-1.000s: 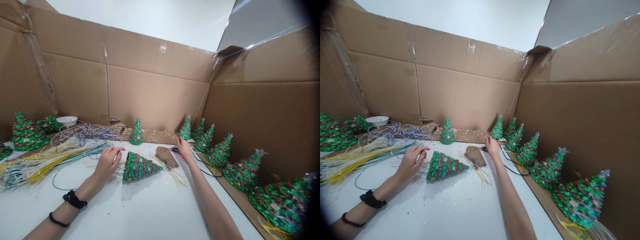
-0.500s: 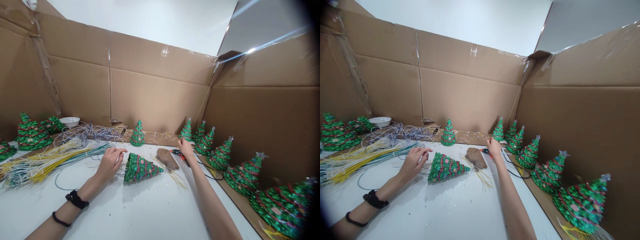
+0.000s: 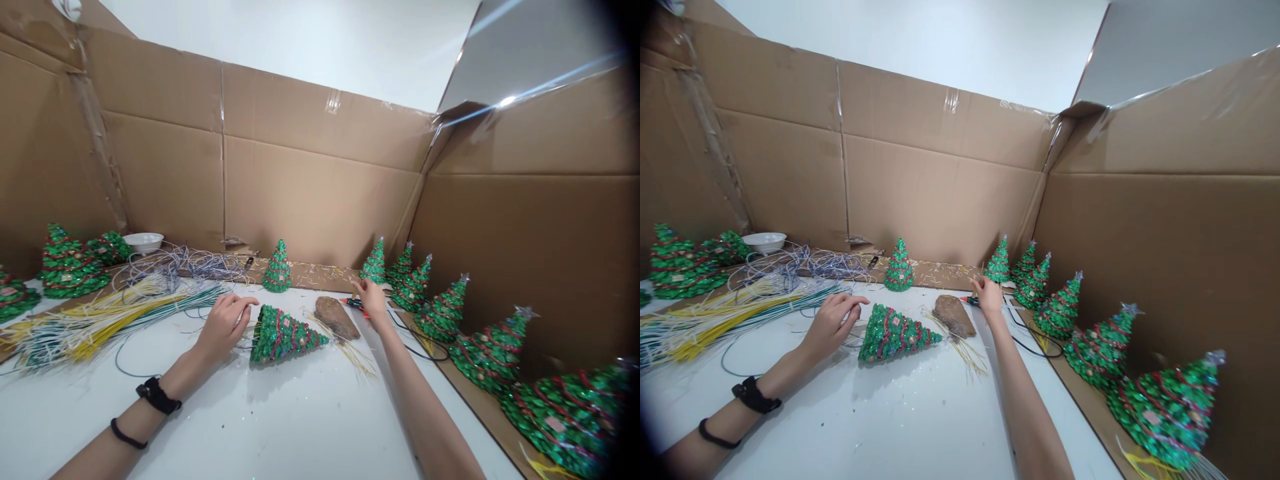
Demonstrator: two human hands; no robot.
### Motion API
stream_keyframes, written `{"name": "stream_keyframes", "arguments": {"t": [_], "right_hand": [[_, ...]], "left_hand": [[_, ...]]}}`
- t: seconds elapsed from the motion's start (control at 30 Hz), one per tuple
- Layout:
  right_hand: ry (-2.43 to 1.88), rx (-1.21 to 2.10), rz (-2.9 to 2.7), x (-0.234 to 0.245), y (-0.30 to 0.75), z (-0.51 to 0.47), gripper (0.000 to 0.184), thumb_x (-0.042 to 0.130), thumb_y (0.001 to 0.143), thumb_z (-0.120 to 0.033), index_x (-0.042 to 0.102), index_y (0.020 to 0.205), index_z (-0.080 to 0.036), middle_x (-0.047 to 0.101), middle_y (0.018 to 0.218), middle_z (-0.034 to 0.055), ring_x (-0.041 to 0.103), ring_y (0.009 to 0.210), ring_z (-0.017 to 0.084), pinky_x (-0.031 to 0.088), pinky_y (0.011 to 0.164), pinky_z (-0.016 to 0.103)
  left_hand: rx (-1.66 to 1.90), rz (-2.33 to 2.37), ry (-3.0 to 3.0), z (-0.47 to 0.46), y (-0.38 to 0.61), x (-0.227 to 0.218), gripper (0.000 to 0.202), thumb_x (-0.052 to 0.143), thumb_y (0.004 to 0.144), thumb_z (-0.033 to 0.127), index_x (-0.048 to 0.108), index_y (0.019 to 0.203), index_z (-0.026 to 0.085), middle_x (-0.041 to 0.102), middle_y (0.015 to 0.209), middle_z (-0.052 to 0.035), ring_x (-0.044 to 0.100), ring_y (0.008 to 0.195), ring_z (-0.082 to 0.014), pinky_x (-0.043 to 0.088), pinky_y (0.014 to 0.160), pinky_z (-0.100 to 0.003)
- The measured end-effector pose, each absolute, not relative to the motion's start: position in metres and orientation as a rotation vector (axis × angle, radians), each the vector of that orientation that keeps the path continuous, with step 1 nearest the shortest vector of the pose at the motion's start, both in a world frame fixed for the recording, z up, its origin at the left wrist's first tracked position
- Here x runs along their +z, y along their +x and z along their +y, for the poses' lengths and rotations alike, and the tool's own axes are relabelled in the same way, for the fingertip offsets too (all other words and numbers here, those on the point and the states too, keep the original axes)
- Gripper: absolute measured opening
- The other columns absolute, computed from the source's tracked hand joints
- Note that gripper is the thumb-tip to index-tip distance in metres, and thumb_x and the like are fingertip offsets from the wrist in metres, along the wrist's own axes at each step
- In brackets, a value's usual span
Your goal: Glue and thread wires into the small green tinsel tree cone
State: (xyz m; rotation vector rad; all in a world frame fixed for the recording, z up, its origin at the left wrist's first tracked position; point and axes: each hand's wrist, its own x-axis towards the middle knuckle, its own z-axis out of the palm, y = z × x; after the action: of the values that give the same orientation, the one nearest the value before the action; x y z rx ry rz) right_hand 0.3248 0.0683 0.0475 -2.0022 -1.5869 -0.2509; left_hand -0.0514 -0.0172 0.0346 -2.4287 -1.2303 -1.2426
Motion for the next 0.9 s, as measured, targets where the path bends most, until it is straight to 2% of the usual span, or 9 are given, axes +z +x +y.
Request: {"name": "stream_keyframes", "arguments": {"t": [0.2, 0.33, 0.53, 0.7, 0.9], "right_hand": [[-1.917, -0.245, -1.581, 0.042, 0.327, 0.071, 0.040, 0.045, 0.088, -0.051, 0.053, 0.066, -0.019, 0.061, 0.063, 0.0044, 0.051, 0.056, 0.016, 0.030, 0.056, 0.025], [-1.896, -0.253, -1.541, 0.043, 0.328, 0.071, 0.041, 0.040, 0.089, -0.050, 0.054, 0.069, -0.018, 0.062, 0.067, 0.0064, 0.052, 0.058, 0.016, 0.030, 0.056, 0.025], [-1.892, -0.184, -1.542, 0.047, 0.328, 0.067, 0.030, 0.048, 0.086, -0.040, 0.057, 0.068, -0.018, 0.062, 0.064, 0.0042, 0.054, 0.059, 0.017, 0.028, 0.056, 0.025], [-1.889, -0.156, -1.414, 0.052, 0.324, 0.065, 0.025, 0.040, 0.089, -0.030, 0.060, 0.084, -0.016, 0.065, 0.076, 0.0084, 0.056, 0.065, 0.018, 0.027, 0.058, 0.025], [-1.784, 0.052, -1.396, 0.055, 0.318, 0.059, 0.008, 0.053, 0.076, -0.017, 0.056, 0.069, -0.018, 0.057, 0.060, 0.0016, 0.051, 0.060, 0.015, 0.028, 0.059, 0.024]], "left_hand": [[-1.232, -1.237, -2.424, -0.018, -0.051, 0.035, 0.026, 0.036, 0.092, 0.022, 0.061, 0.101, 0.019, 0.061, 0.077, -0.0029, 0.052, 0.079, -0.0190, 0.037, 0.077, -0.035], [-1.226, -1.251, -2.430, -0.018, -0.051, 0.035, 0.028, 0.035, 0.092, 0.023, 0.061, 0.101, 0.020, 0.061, 0.077, -0.0033, 0.052, 0.079, -0.0192, 0.037, 0.078, -0.035], [-1.222, -1.241, -2.436, -0.016, -0.052, 0.033, 0.028, 0.035, 0.092, 0.022, 0.061, 0.102, 0.019, 0.061, 0.078, -0.0039, 0.051, 0.080, -0.0191, 0.036, 0.078, -0.035], [-1.217, -1.239, -2.432, -0.017, -0.051, 0.034, 0.028, 0.034, 0.092, 0.022, 0.061, 0.101, 0.020, 0.061, 0.078, -0.0036, 0.051, 0.079, -0.0192, 0.036, 0.078, -0.035], [-1.209, -1.217, -2.429, -0.018, -0.051, 0.035, 0.027, 0.034, 0.093, 0.021, 0.060, 0.101, 0.019, 0.060, 0.077, -0.0032, 0.052, 0.079, -0.0191, 0.036, 0.077, -0.035]]}}
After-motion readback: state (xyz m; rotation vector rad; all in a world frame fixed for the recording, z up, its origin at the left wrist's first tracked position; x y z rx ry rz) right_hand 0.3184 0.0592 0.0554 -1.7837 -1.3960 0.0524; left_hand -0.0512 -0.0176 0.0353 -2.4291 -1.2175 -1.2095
